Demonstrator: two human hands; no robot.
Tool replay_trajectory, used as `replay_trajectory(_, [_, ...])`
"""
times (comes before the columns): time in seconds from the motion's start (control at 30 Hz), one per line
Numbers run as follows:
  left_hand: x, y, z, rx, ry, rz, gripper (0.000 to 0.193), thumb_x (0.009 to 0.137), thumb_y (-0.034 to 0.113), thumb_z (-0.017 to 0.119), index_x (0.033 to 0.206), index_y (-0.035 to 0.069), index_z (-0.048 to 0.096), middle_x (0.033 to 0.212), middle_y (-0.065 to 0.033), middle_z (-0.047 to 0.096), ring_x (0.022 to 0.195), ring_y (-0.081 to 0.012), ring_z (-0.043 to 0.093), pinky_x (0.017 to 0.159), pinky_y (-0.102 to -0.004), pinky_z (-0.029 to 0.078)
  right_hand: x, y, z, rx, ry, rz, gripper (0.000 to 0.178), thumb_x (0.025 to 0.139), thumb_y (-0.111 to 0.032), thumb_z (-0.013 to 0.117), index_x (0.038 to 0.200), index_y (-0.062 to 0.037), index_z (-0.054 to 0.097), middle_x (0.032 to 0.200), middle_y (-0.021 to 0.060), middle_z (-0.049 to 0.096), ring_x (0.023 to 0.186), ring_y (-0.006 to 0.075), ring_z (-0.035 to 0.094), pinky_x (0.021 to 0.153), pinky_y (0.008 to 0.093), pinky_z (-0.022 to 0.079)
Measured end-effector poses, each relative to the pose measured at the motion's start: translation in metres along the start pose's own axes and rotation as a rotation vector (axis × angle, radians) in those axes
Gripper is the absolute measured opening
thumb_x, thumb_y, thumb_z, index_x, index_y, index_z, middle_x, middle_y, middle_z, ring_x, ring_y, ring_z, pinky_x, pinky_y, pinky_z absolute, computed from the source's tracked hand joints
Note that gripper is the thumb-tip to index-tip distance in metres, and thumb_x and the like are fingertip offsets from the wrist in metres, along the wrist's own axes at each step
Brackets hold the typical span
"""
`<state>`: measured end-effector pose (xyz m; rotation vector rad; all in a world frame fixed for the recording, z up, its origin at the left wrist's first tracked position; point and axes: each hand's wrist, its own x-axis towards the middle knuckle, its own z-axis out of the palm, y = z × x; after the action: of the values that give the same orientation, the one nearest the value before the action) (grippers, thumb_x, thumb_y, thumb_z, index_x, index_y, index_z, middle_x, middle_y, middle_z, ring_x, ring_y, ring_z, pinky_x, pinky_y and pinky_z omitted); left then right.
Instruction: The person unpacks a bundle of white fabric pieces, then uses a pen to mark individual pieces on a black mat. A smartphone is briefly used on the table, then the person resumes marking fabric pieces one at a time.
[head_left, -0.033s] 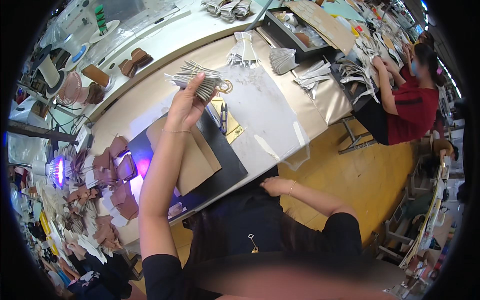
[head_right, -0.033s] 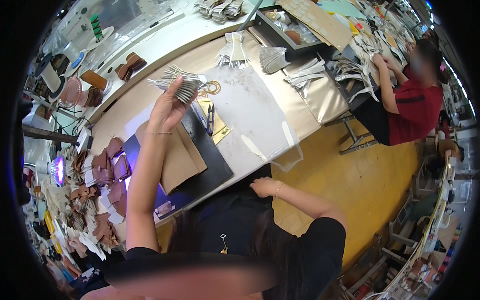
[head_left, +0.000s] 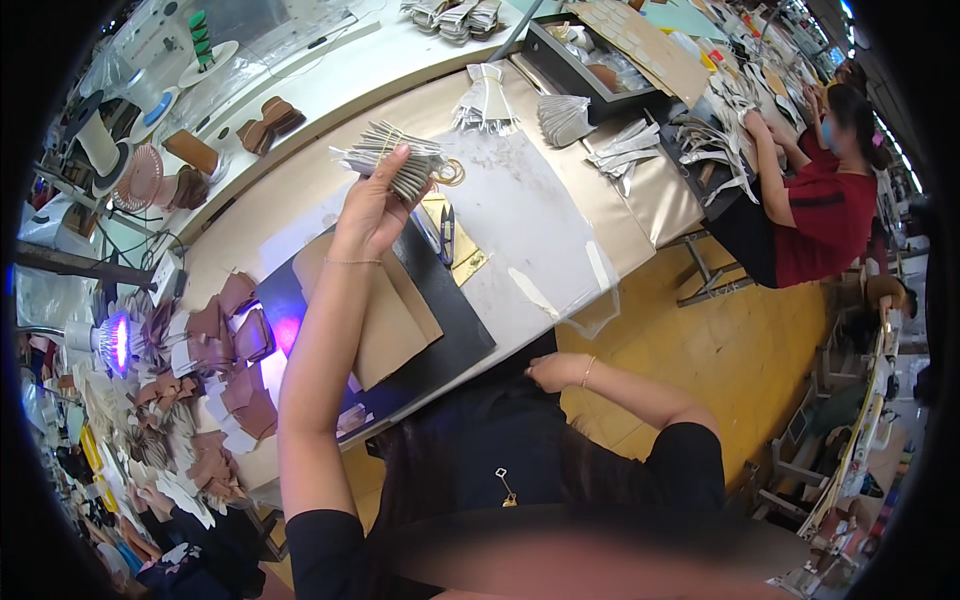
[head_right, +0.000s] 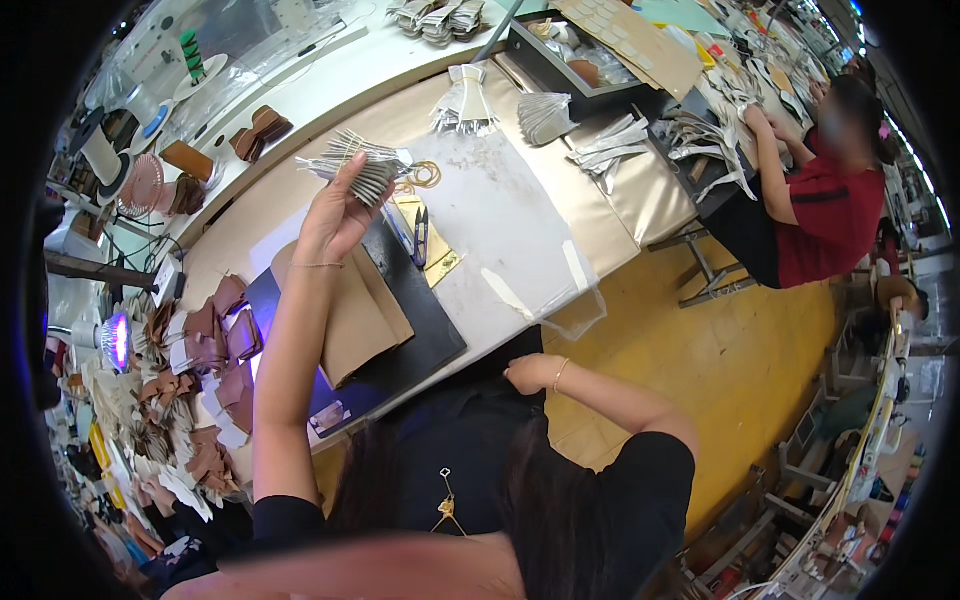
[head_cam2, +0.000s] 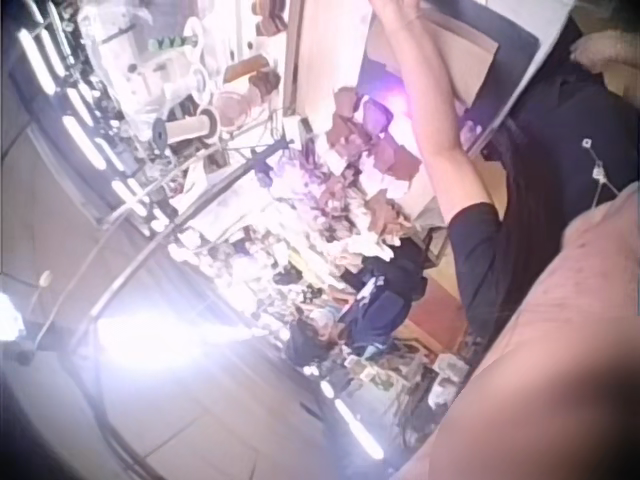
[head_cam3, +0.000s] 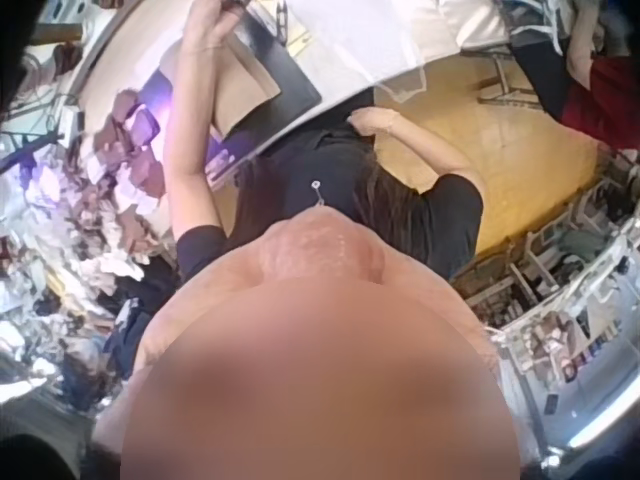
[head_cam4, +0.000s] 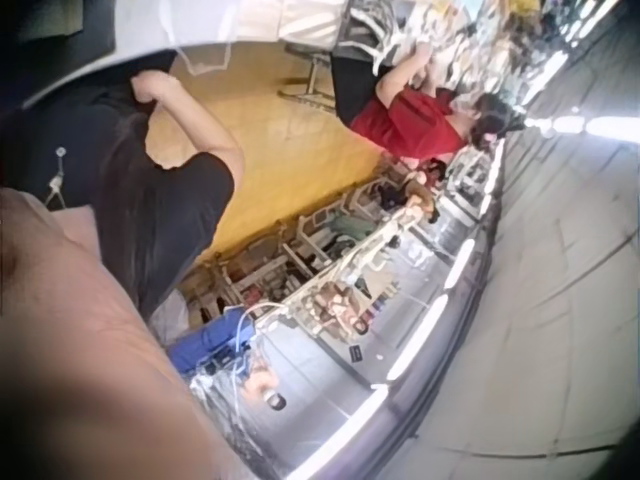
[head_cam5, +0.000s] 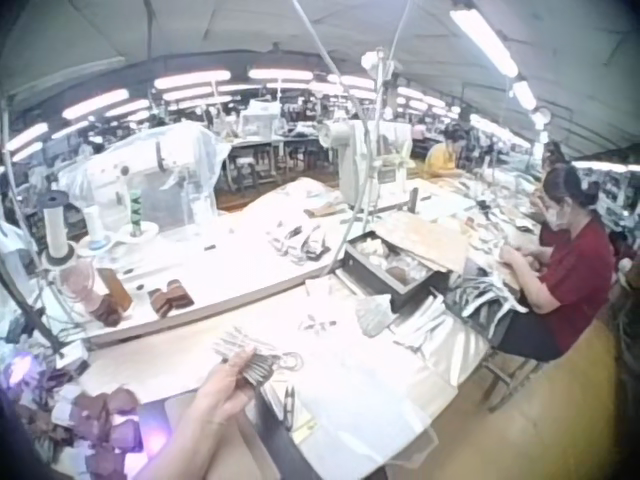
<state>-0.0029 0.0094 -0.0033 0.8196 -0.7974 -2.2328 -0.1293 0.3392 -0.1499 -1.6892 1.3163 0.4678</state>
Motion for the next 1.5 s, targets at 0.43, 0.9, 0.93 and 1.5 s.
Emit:
replay_trajectory(0.43, [-0.004, 0.003, 0.011, 0.18, -0.075, -0.063, 0.038, 0.094, 0.033, 0.074, 0.118, 0.005, 0.063, 0.109, -0.0099, 0.072, 0.097, -0.0202, 0.071, 0.087, -0.0373, 0.06, -0.04, -0.048, -0.248, 0.455, 1.747, -0.072, 0.065, 0.067, -0.026, 0.095, 0.117, -0.0051, 0.059, 0.108, 0.0086, 0.062, 0.103, 0.0232, 0.062, 0.087, 0.0376, 0.053])
replay_trajectory(0.9, [-0.022, 0.015, 0.024, 0.409, -0.266, -0.255, 0.051, 0.09, 0.031, 0.077, 0.126, -0.001, 0.059, 0.108, -0.0124, 0.071, 0.09, -0.02, 0.074, 0.076, -0.0319, 0.064, -0.027, -0.023, -0.265, 0.875, 1.378, -0.328, 0.024, 0.09, -0.015, 0.077, 0.108, 0.0007, 0.075, 0.094, 0.0068, 0.076, 0.081, 0.0069, 0.065, 0.071, 0.0228, 0.052])
replay_trajectory(0.93, [-0.023, 0.015, 0.025, 0.399, -0.281, -0.271, 0.05, 0.09, 0.03, 0.076, 0.126, -0.001, 0.059, 0.108, -0.0127, 0.071, 0.091, -0.0209, 0.074, 0.076, -0.0319, 0.064, -0.029, -0.022, -0.265, 0.841, 1.385, -0.303, 0.024, 0.09, -0.016, 0.077, 0.107, 0.0007, 0.076, 0.094, 0.0067, 0.076, 0.08, 0.0066, 0.064, 0.07, 0.0227, 0.051])
replay_trajectory(1.5, [-0.016, 0.008, 0.019, 0.475, -0.207, -0.107, 0.054, 0.087, 0.027, 0.076, 0.13, 0.002, 0.053, 0.112, -0.0114, 0.069, 0.094, -0.0217, 0.074, 0.074, -0.032, 0.063, -0.024, 0.029, -0.281, 1.03, 1.198, -0.523, 0.037, 0.103, -0.027, 0.061, 0.121, 0.0049, 0.067, 0.113, 0.0086, 0.073, 0.103, 0.0131, 0.067, 0.086, 0.0288, 0.054])
